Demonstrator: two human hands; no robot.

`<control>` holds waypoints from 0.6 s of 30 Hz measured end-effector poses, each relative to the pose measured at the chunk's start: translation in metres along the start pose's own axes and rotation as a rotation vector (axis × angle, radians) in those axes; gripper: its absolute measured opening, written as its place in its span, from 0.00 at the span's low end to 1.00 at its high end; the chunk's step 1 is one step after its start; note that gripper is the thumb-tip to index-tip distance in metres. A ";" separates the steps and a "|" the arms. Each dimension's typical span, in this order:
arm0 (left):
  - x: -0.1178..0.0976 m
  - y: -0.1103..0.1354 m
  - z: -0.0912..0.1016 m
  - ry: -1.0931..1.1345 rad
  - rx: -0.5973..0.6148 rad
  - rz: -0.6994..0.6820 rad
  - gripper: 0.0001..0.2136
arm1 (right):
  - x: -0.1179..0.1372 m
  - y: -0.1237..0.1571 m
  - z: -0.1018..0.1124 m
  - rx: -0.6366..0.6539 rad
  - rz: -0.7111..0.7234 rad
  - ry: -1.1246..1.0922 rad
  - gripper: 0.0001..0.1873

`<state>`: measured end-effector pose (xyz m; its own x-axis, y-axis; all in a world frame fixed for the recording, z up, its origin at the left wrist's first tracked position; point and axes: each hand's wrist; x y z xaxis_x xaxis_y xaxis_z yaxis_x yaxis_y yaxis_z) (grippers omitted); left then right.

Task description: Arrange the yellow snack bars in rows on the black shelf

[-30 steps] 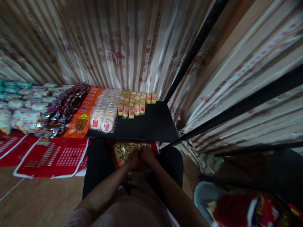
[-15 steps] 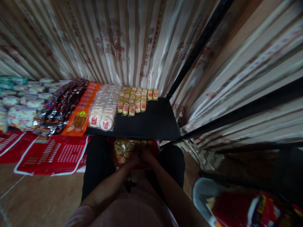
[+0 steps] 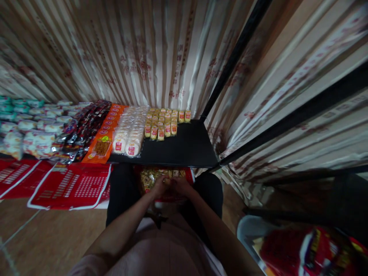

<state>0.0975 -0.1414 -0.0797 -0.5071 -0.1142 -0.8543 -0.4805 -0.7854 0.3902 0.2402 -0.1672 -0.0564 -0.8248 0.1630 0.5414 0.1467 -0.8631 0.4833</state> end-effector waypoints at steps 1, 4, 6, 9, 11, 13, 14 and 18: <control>-0.003 0.001 0.005 0.026 0.001 -0.018 0.18 | 0.002 0.003 0.003 0.006 0.036 -0.009 0.14; -0.017 0.006 0.020 0.111 0.047 -0.068 0.20 | 0.007 0.009 0.012 0.018 0.131 -0.039 0.16; -0.027 0.009 0.029 0.122 0.069 -0.108 0.21 | 0.010 0.012 0.017 0.006 0.144 -0.046 0.18; -0.040 0.012 0.039 0.097 0.062 -0.175 0.21 | 0.014 0.016 0.026 -0.010 0.121 -0.043 0.18; -0.047 0.012 0.042 0.117 0.054 -0.182 0.21 | 0.015 0.019 0.030 -0.027 0.117 -0.054 0.18; -0.053 0.012 0.043 0.173 0.065 -0.165 0.22 | 0.016 0.021 0.034 -0.054 0.130 -0.087 0.17; -0.056 0.012 0.043 0.206 0.082 -0.158 0.22 | 0.016 0.023 0.035 -0.070 0.139 -0.109 0.17; -0.068 0.009 0.043 0.330 0.137 -0.168 0.23 | 0.017 0.026 0.040 -0.117 0.179 -0.246 0.14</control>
<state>0.0970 -0.1149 -0.0033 -0.1666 -0.1975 -0.9660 -0.6400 -0.7237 0.2583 0.2518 -0.1684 -0.0073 -0.6327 0.1017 0.7677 0.2021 -0.9353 0.2905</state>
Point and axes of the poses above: each hand's wrist, its own y-axis away from the middle knuckle, its own z-axis out of the back of the hand, x = y × z, and after that the axes turned 8 degrees about x, right-handed
